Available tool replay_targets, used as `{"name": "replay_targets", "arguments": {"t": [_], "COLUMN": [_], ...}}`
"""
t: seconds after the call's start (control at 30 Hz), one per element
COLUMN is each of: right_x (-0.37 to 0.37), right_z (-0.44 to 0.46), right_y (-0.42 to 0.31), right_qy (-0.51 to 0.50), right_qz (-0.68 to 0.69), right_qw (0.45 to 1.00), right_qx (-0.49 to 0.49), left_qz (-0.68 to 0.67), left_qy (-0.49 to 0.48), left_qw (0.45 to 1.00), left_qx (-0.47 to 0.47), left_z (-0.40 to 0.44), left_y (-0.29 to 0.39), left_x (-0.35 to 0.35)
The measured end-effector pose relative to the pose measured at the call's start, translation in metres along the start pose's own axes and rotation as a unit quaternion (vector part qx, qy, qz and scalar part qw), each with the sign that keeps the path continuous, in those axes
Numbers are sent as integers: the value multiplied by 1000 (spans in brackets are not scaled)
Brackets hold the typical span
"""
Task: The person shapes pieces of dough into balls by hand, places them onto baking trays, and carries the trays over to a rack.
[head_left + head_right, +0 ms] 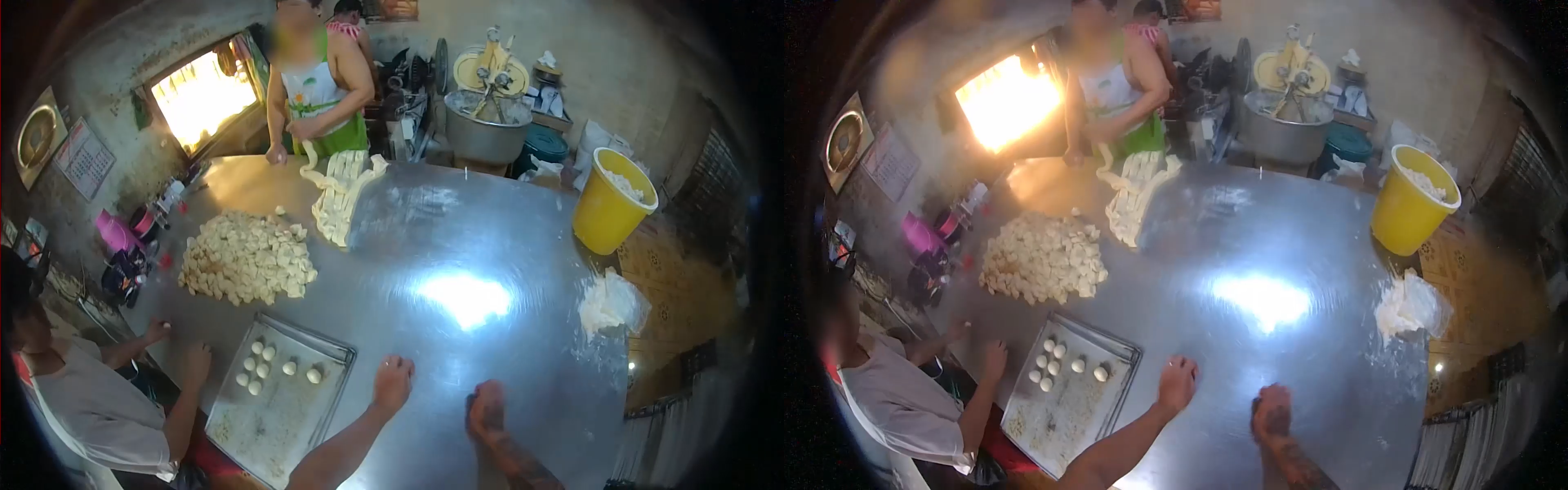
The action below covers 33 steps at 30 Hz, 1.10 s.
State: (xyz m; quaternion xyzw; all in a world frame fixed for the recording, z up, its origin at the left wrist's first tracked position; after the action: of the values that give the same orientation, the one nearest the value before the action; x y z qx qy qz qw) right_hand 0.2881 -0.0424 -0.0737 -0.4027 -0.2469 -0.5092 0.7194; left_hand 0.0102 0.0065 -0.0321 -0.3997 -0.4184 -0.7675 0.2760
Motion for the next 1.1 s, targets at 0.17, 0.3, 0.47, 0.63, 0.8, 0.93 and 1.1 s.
{"name": "replay_targets", "arguments": {"t": [0.17,0.3,0.47,0.63,0.8,0.93,1.1], "right_x": [69,24,56,-30,11,78,54], "right_z": [11,106,46,91,88,99,63], "right_y": [13,-15,-3,-20,-41,-50,-97], "right_qy": [-262,-258,-360,-239,-198,-190,-361], "right_qz": [96,143,237,148,160,234,159], "right_qw": [960,955,898,957,966,907,904], "right_qx": [28,12,85,77,44,-294,-167], "left_qz": [-10,69,-131,35,-92,-170,-326], "left_qy": [-45,50,-24,22,54,131,-16], "left_qw": [998,996,991,999,993,972,942], "left_qx": [-50,32,-9,15,49,92,79], "left_z": [-63,57,1,90,79,53,0], "left_y": [-10,-3,40,10,21,28,12], "left_x": [-27,-12,-8,-27,-22,28,41]}}
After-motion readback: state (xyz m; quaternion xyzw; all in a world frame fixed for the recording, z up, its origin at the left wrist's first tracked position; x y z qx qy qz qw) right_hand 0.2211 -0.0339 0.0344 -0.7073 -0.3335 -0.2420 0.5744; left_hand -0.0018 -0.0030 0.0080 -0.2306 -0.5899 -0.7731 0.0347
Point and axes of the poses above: each hand's wrist, its own z-axis towards the middle knuckle, its own x-axis out of the back of the hand, y = z × x, the point moved 1 cm from there along z, towards the middle knuckle, and after that the axes turned 13 degrees about -x, right-handed, at the moved point
